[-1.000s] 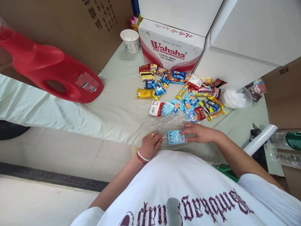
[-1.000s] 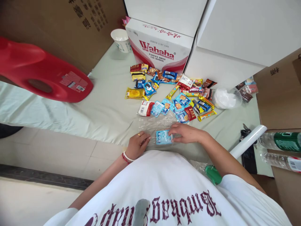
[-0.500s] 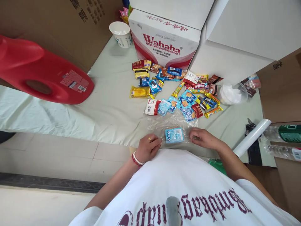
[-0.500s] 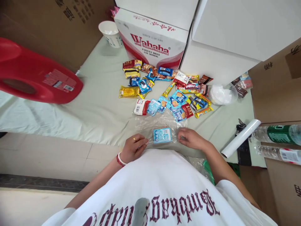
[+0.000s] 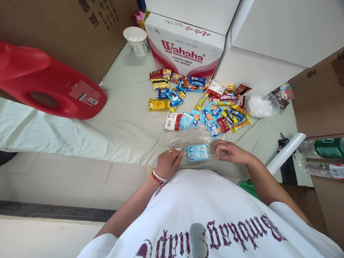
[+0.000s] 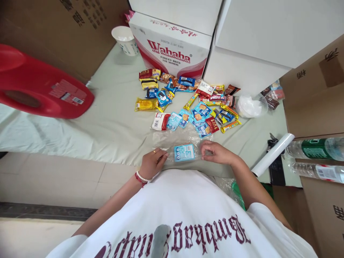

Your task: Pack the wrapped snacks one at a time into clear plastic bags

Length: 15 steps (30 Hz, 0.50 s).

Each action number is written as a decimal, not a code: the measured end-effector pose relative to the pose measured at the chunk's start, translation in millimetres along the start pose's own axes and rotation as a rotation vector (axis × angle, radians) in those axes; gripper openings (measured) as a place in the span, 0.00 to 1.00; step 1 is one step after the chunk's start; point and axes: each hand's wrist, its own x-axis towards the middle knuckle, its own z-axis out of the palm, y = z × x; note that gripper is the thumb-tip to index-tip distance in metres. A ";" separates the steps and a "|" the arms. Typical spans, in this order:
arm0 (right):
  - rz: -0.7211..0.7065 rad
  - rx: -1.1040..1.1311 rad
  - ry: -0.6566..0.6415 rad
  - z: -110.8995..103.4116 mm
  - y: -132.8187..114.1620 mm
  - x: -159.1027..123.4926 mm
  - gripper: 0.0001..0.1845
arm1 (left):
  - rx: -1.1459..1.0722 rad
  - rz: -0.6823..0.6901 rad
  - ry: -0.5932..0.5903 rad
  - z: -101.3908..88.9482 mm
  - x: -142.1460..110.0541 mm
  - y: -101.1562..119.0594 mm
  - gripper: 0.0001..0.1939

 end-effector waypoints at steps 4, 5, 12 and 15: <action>0.166 0.051 0.021 -2.6 15.1 11.5 0.16 | 0.050 -0.101 -0.002 6.9 2.3 -3.3 0.17; 0.199 0.038 0.044 -2.5 19.9 14.2 0.17 | 0.073 -0.123 0.003 8.4 2.9 -3.9 0.17; 0.224 -0.417 0.189 -15.1 8.9 39.7 0.14 | 0.224 -0.227 0.187 16.2 9.9 -4.1 0.16; 0.130 -0.661 0.298 -17.0 -18.5 71.3 0.18 | 0.238 -0.324 0.253 18.1 13.4 -2.5 0.25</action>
